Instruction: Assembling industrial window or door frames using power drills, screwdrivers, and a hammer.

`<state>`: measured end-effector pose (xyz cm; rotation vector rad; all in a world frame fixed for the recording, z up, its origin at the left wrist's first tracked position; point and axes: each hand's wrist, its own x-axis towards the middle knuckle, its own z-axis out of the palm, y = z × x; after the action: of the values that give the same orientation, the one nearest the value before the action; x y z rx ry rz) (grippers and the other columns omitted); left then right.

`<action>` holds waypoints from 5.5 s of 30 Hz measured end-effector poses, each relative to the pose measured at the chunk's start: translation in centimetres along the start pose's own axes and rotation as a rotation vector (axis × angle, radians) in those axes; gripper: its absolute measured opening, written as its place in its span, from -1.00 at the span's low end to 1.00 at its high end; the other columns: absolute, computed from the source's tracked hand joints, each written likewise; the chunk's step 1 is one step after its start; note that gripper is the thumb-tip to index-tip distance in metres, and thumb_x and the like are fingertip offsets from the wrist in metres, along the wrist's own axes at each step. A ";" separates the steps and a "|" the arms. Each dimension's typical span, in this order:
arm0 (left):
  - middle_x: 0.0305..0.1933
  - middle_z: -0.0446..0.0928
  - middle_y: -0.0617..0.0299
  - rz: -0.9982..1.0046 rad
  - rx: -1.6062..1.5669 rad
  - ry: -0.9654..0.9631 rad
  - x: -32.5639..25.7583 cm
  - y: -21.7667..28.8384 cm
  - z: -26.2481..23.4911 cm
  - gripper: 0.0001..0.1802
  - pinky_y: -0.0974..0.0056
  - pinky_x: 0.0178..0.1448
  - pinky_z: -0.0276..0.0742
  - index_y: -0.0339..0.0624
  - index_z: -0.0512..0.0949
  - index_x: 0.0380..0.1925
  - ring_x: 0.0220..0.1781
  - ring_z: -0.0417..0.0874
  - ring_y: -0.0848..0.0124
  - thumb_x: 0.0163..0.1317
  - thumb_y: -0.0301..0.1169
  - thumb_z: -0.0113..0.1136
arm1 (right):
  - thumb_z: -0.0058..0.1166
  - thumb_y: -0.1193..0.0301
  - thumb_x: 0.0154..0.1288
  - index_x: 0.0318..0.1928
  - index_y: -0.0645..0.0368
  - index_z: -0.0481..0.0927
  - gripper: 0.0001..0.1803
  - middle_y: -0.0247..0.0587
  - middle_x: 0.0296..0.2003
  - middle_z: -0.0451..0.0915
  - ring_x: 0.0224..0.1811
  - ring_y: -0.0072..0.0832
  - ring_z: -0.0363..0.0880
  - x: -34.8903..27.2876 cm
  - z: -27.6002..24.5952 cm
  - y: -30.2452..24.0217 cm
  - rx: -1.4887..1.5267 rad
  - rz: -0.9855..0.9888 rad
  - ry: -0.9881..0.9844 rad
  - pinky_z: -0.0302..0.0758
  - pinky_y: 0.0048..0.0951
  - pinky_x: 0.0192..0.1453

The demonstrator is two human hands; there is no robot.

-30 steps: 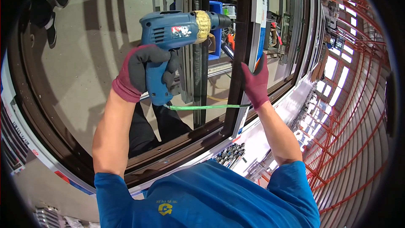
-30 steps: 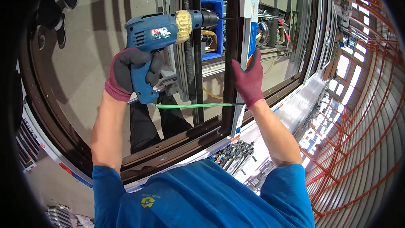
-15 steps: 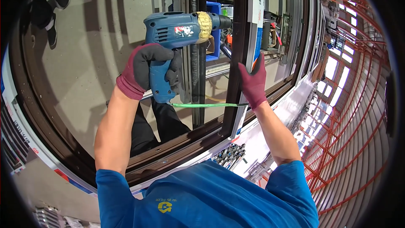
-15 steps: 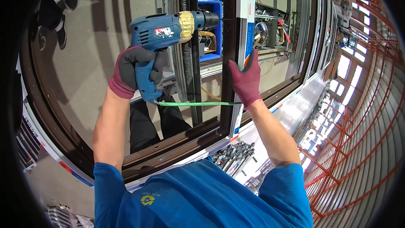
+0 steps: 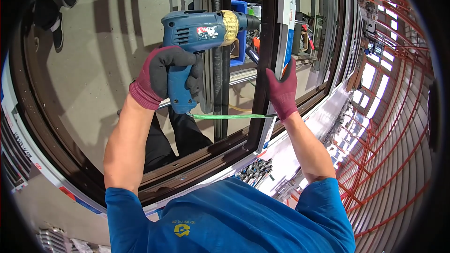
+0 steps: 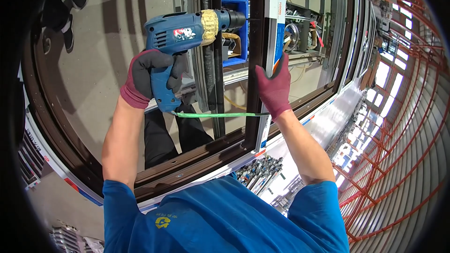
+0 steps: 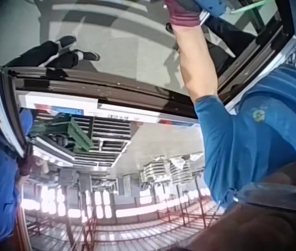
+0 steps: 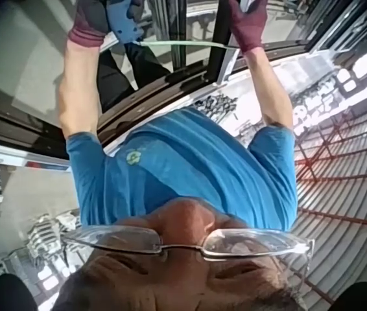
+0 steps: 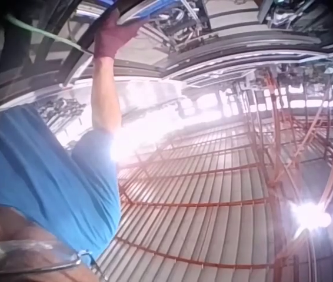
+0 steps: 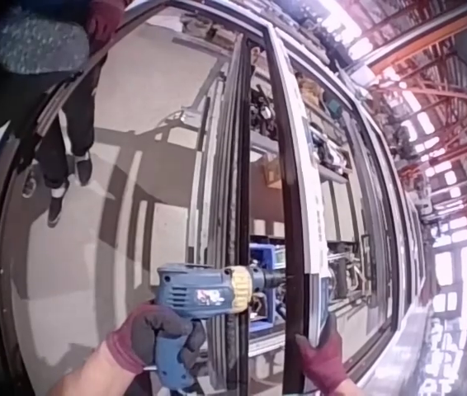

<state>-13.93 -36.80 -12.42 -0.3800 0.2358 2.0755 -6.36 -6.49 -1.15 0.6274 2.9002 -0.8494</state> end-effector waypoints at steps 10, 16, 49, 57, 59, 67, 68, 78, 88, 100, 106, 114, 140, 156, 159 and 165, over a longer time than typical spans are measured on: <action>-0.38 0.64 -0.04 0.019 -0.035 -0.009 0.3 -0.5 -0.7 -0.75 -0.01 -0.33 0.72 -0.39 0.64 -0.36 -0.50 0.70 0.13 0.25 -0.34 0.28 | 0.34 0.51 0.33 0.36 0.31 0.37 -0.36 -0.02 0.13 0.64 0.20 -0.35 0.62 0.1 0.0 -0.4 -0.013 0.032 -0.027 0.48 -0.35 0.32; -0.36 0.64 -0.03 -0.006 -0.026 -0.055 0.3 -0.5 0.1 -0.78 0.05 -0.32 0.73 -0.37 0.64 -0.34 -0.49 0.71 0.16 0.26 -0.37 0.27 | 0.33 0.52 0.35 0.37 0.32 0.36 -0.36 -0.02 0.13 0.65 0.18 -0.34 0.64 0.0 0.0 -0.3 0.028 0.044 -0.037 0.49 -0.35 0.32; -0.33 0.70 -0.08 0.176 0.140 0.142 -4.8 -1.9 2.9 -0.39 0.14 -0.40 0.67 -0.37 0.58 0.12 -0.54 0.68 0.17 -0.05 -0.49 0.36 | 0.29 0.51 0.34 0.43 0.35 0.33 -0.31 -0.02 0.16 0.65 0.22 -0.37 0.63 0.0 -0.3 -0.1 0.038 0.058 -0.047 0.49 -0.35 0.35; -0.31 0.70 -0.11 0.170 0.134 0.109 -4.1 -1.6 3.0 -0.38 0.13 -0.40 0.69 -0.39 0.58 0.11 -0.52 0.70 0.14 -0.05 -0.46 0.37 | 0.31 0.51 0.32 0.43 0.37 0.33 -0.28 0.03 0.18 0.65 0.24 -0.33 0.63 0.1 -0.3 0.7 -0.015 0.035 -0.026 0.48 -0.35 0.37; -0.31 0.70 -0.12 0.161 0.118 0.105 -4.0 -1.5 2.7 -0.39 0.13 -0.39 0.70 -0.39 0.58 0.11 -0.51 0.70 0.14 -0.05 -0.47 0.37 | 0.31 0.51 0.32 0.42 0.38 0.33 -0.29 0.03 0.18 0.65 0.24 -0.33 0.63 0.1 -0.3 0.6 -0.020 0.026 -0.023 0.48 -0.35 0.36; -0.31 0.69 -0.12 0.179 0.090 0.141 -4.0 -1.8 2.5 -0.41 0.11 -0.39 0.71 -0.40 0.59 0.09 -0.50 0.72 0.12 -0.05 -0.49 0.36 | 0.33 0.48 0.32 0.41 0.36 0.35 -0.30 0.02 0.13 0.68 0.19 -0.32 0.66 0.2 -0.5 0.4 -0.026 0.043 -0.033 0.51 -0.34 0.33; -0.32 0.70 -0.11 0.166 0.103 0.120 -4.0 -1.7 2.4 -0.43 0.12 -0.39 0.71 -0.41 0.59 0.07 -0.51 0.71 0.13 -0.04 -0.49 0.36 | 0.33 0.48 0.32 0.41 0.36 0.35 -0.30 0.02 0.13 0.68 0.19 -0.32 0.66 0.2 -0.4 0.5 -0.024 0.043 -0.034 0.51 -0.34 0.33; -0.45 0.63 -0.02 0.204 0.251 0.112 -3.8 -0.5 4.0 -0.52 0.18 -0.40 0.63 -0.43 0.62 -0.02 -0.58 0.62 0.24 -0.01 -0.45 0.28 | 0.36 0.47 0.31 0.41 0.36 0.34 -0.28 0.05 0.13 0.67 0.20 -0.29 0.66 0.1 -0.2 -0.1 -0.009 0.041 -0.027 0.51 -0.32 0.33; -0.49 0.60 -0.04 0.161 0.136 0.073 -4.0 -0.6 5.0 -0.46 0.16 -0.41 0.58 -0.46 0.54 0.09 -0.61 0.58 0.23 0.06 -0.45 0.27 | 0.38 0.49 0.30 0.41 0.36 0.32 -0.26 0.05 0.14 0.66 0.21 -0.30 0.65 0.0 -0.2 0.8 -0.094 0.018 -0.010 0.50 -0.32 0.33; -0.46 0.61 -0.04 0.175 0.145 0.087 -4.2 -0.8 5.3 -0.52 0.16 -0.40 0.60 -0.43 0.56 0.05 -0.59 0.61 0.22 0.10 -0.46 0.27 | 0.39 0.47 0.29 0.38 0.33 0.34 -0.27 0.04 0.09 0.69 0.16 -0.26 0.70 0.3 0.0 1.3 -0.147 0.023 0.010 0.55 -0.30 0.26; -0.46 0.62 -0.03 0.135 0.134 0.134 -4.2 -1.0 5.2 -0.51 0.15 -0.42 0.61 -0.41 0.56 0.06 -0.59 0.61 0.22 0.11 -0.43 0.27 | 0.40 0.43 0.28 0.39 0.30 0.34 -0.26 0.03 0.09 0.71 0.15 -0.27 0.71 0.1 -0.1 1.2 -0.143 0.051 0.008 0.56 -0.30 0.25; -0.46 0.62 -0.02 0.146 0.128 0.104 -4.0 -1.0 4.7 -0.51 0.15 -0.42 0.62 -0.40 0.55 0.07 -0.59 0.62 0.21 0.12 -0.42 0.27 | 0.41 0.40 0.27 0.40 0.29 0.34 -0.24 0.06 0.10 0.70 0.17 -0.22 0.71 0.2 0.0 1.0 -0.160 0.038 0.026 0.56 -0.27 0.26; -0.42 0.65 -0.04 0.076 0.061 0.095 -2.5 -1.5 4.5 -0.61 0.13 -0.38 0.68 -0.43 0.60 -0.05 -0.55 0.67 0.20 0.13 -0.43 0.28 | 0.35 0.51 0.30 0.38 0.28 0.34 -0.31 0.01 0.04 0.73 0.09 -0.26 0.75 0.2 0.1 1.4 -0.149 0.022 0.008 0.59 -0.29 0.21; -0.42 0.65 -0.03 0.094 0.074 0.066 -2.4 -1.5 4.4 -0.65 0.11 -0.40 0.65 -0.42 0.60 -0.09 -0.55 0.66 0.19 0.15 -0.42 0.28 | 0.39 0.49 0.30 0.39 0.29 0.33 -0.28 0.01 0.04 0.72 0.09 -0.30 0.74 0.1 0.2 1.6 -0.170 0.016 0.029 0.60 -0.31 0.20; -0.42 0.64 -0.02 0.083 0.043 0.030 -2.2 -1.6 4.2 -0.70 0.14 -0.38 0.64 -0.41 0.61 -0.14 -0.54 0.66 0.20 0.18 -0.43 0.27 | 0.39 0.49 0.30 0.38 0.28 0.33 -0.29 0.00 0.04 0.72 0.09 -0.30 0.74 0.0 0.1 1.7 -0.176 0.024 0.027 0.60 -0.31 0.20; -0.41 0.65 0.00 0.055 0.124 0.027 1.3 -3.7 5.8 -0.78 0.19 -0.34 0.65 -0.40 0.63 -0.22 -0.51 0.68 0.25 0.25 -0.41 0.27 | 0.34 0.50 0.31 0.35 0.28 0.35 -0.34 0.00 0.04 0.72 0.09 -0.27 0.74 -0.1 -0.5 1.4 -0.097 -0.013 0.001 0.59 -0.30 0.19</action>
<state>-12.35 -32.10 -7.57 -0.3299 0.3926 2.0980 -5.69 -5.17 -1.42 0.6018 2.9281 -0.7045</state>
